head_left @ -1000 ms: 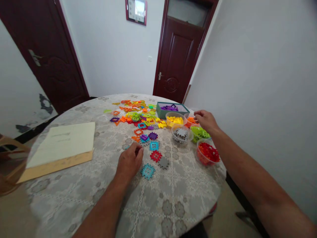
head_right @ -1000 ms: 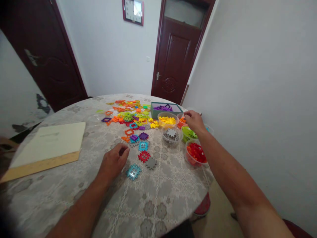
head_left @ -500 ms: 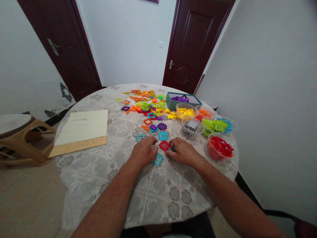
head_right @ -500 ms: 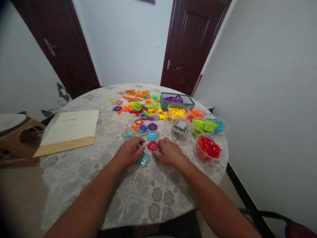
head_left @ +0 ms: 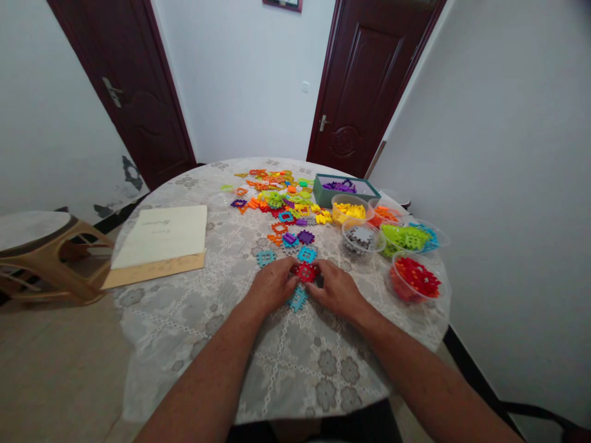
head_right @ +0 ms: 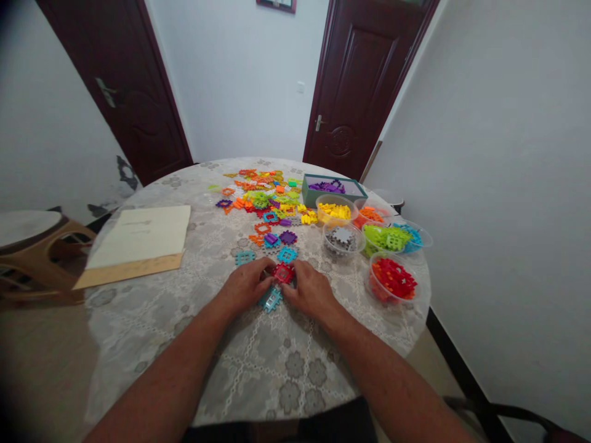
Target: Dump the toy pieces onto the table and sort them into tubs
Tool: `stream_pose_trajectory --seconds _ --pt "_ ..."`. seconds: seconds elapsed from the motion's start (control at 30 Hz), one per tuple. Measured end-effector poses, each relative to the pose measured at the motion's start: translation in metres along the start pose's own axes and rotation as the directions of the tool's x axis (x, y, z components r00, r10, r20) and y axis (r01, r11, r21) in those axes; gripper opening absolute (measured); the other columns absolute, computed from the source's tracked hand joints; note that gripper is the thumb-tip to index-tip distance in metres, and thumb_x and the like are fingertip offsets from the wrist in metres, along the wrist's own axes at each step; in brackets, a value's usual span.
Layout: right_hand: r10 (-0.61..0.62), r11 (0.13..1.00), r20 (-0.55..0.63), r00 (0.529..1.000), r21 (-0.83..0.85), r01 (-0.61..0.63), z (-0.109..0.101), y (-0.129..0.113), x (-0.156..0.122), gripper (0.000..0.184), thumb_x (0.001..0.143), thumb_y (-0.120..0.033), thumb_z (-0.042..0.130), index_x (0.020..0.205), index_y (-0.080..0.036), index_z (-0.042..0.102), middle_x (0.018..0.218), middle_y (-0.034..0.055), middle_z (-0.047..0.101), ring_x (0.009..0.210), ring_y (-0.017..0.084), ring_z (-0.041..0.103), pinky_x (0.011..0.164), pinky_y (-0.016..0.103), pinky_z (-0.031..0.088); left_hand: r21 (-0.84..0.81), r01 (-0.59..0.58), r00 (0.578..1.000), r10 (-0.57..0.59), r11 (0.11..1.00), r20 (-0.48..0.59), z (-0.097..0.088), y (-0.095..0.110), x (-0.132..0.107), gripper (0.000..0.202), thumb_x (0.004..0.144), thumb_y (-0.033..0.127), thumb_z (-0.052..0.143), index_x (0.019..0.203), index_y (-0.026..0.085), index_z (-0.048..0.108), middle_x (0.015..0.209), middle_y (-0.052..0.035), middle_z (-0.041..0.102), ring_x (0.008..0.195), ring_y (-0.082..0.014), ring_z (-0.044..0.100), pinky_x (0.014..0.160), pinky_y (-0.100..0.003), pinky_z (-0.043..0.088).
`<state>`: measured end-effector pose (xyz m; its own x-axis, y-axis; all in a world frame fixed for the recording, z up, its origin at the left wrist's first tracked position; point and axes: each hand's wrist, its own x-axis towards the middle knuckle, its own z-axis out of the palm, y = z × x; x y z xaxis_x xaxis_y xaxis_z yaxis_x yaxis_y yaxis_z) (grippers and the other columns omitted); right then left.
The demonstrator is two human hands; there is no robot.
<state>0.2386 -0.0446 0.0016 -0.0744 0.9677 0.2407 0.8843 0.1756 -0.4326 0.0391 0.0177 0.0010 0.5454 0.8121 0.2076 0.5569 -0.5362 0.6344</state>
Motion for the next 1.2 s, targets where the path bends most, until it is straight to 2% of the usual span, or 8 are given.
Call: stream_pose_trajectory --seconds 0.17,0.37,0.43,0.53,0.67,0.8,1.07,1.2 --pt "-0.117 0.964 -0.125 0.985 0.223 0.143 0.001 -0.001 0.0 0.045 0.092 -0.028 0.066 0.136 -0.021 0.059 0.108 0.0084 0.067 0.082 0.019 0.063 0.079 0.033 0.052 -0.269 0.063 0.994 -0.085 0.961 -0.068 0.001 0.002 0.003 0.028 0.088 0.026 0.065 0.116 0.025 0.064 0.098 -0.0041 0.075 0.087 -0.0211 0.07 0.082 -0.034 0.052" --pt "-0.022 0.926 -0.271 0.962 0.358 0.122 -0.017 -0.001 0.0 0.031 0.094 -0.029 0.063 0.124 -0.023 0.065 0.088 0.0016 0.063 0.073 0.016 0.059 0.07 0.03 0.049 -0.394 0.038 0.986 -0.098 0.918 -0.135 -0.009 0.006 0.006 0.029 0.088 0.032 0.065 0.115 0.022 0.063 0.099 -0.0045 0.072 0.092 -0.0195 0.069 0.085 -0.033 0.053" --pt "0.011 0.95 -0.356 0.935 0.297 0.102 -0.036 0.0 -0.004 0.027 0.095 -0.03 0.062 0.12 -0.022 0.065 0.091 0.0027 0.063 0.075 0.017 0.059 0.071 0.031 0.049 -0.323 0.042 0.99 -0.084 0.945 -0.117 -0.015 0.007 0.005 0.028 0.089 0.033 0.064 0.115 0.022 0.063 0.1 -0.0048 0.072 0.09 -0.0191 0.067 0.084 -0.033 0.053" --pt "0.005 0.991 -0.449 0.894 0.12 0.055 -0.073 0.009 -0.021 0.025 0.095 -0.03 0.061 0.118 -0.022 0.066 0.096 0.0043 0.064 0.078 0.018 0.059 0.073 0.032 0.049 -0.181 0.024 0.999 -0.016 0.983 0.042 -0.021 0.006 0.001 0.033 0.086 0.037 0.068 0.117 0.024 0.065 0.109 -0.0058 0.073 0.092 -0.0203 0.066 0.086 -0.036 0.052" --pt "0.005 0.993 -0.534 0.846 -0.094 -0.065 -0.119 0.036 -0.055 0.027 0.095 -0.03 0.059 0.12 -0.022 0.068 0.099 0.0058 0.067 0.08 0.019 0.061 0.078 0.035 0.051 -0.021 -0.07 0.964 0.073 0.997 0.255 -0.021 0.001 -0.005 0.051 0.078 0.044 0.078 0.123 0.026 0.066 0.123 -0.0082 0.069 0.113 -0.0267 0.064 0.101 -0.042 0.049" --pt "0.124 0.959 -0.592 0.797 -0.134 -0.25 -0.151 0.072 -0.083 0.037 0.093 -0.031 0.059 0.127 -0.02 0.066 0.101 0.0069 0.072 0.077 0.02 0.064 0.077 0.035 0.053 0.07 -0.158 0.936 0.127 0.985 0.328 -0.021 -0.002 -0.007 0.061 0.072 0.042 0.08 0.13 0.028 0.065 0.129 -0.0075 0.065 0.126 -0.0296 0.057 0.11 -0.043 0.044" --pt "0.239 0.913 -0.443 0.864 -0.201 -0.356 -0.161 0.113 -0.096 0.042 0.09 -0.031 0.054 0.128 -0.018 0.066 0.095 0.0073 0.073 0.074 0.02 0.066 0.078 0.036 0.054 0.088 -0.1 0.95 0.069 0.991 0.305 -0.022 0.001 -0.008 0.058 0.074 0.036 0.076 0.131 0.029 0.065 0.127 -0.0064 0.068 0.124 -0.0285 0.061 0.107 -0.043 0.047" --pt "0.128 0.885 -0.537 0.834 -0.318 -0.341 -0.151 0.12 -0.097 0.043 0.091 -0.032 0.054 0.129 -0.015 0.065 0.112 0.0153 0.071 0.083 0.024 0.066 0.086 0.043 0.055 0.108 -0.083 0.974 0.057 0.991 0.22 -0.017 -0.003 -0.007 0.057 0.076 0.038 0.076 0.131 0.026 0.064 0.127 -0.0092 0.067 0.123 -0.0291 0.062 0.108 -0.043 0.048"
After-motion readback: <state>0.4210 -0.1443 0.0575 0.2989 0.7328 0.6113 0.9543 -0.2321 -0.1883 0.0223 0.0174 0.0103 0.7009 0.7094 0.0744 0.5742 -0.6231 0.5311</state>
